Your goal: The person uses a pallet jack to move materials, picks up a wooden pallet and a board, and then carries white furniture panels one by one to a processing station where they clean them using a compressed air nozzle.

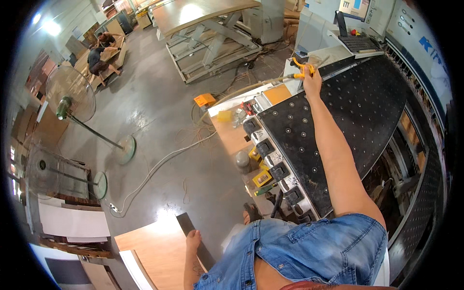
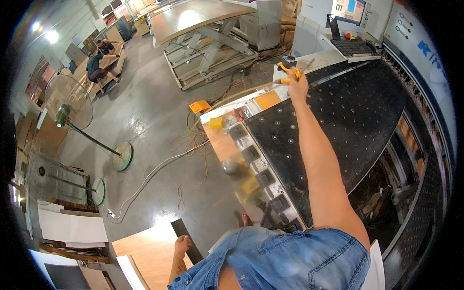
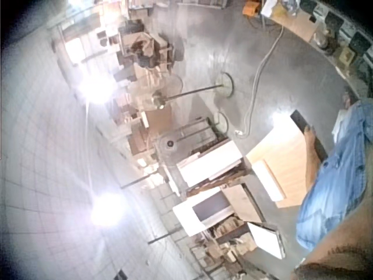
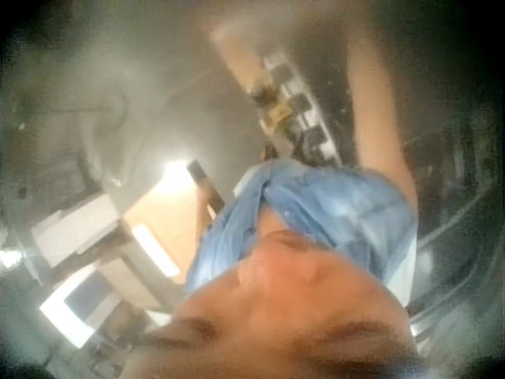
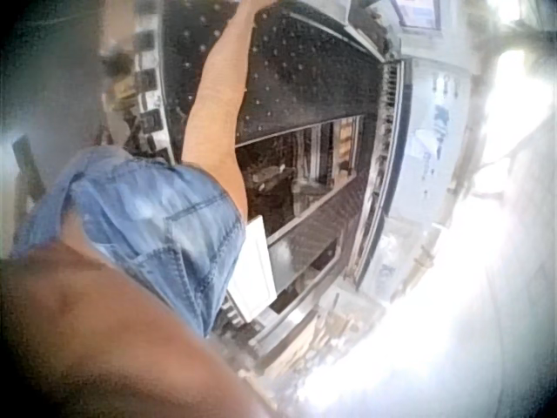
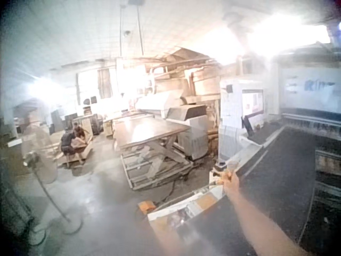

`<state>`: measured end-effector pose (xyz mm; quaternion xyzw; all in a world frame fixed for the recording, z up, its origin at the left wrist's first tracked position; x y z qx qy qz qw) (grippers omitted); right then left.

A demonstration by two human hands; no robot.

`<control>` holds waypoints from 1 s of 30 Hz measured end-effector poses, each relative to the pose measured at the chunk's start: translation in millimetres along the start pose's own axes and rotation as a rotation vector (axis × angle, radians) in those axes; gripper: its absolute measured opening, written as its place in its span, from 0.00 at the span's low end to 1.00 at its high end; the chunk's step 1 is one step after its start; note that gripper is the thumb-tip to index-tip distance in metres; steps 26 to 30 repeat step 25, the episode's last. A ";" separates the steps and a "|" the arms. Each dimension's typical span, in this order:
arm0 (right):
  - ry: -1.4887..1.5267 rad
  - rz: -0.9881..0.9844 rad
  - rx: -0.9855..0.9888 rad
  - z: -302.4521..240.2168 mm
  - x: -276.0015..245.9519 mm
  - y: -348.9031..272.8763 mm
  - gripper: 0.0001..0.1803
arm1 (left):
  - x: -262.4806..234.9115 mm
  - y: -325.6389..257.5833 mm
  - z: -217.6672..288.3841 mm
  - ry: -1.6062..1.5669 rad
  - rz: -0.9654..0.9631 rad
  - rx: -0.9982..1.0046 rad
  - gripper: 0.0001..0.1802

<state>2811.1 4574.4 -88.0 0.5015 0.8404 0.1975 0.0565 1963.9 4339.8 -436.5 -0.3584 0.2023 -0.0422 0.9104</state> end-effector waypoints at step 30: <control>-0.053 -0.287 -0.428 -319.4 -87.5 -107.5 0.18 | 37.2 47.3 16.7 0.305 -0.287 0.032 0.16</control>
Point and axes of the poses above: each hand's wrist, its own y-axis towards the middle knuckle, its own x-axis out of the palm, z = x × y, the point moved 5 cm from there along y, towards the middle knuckle
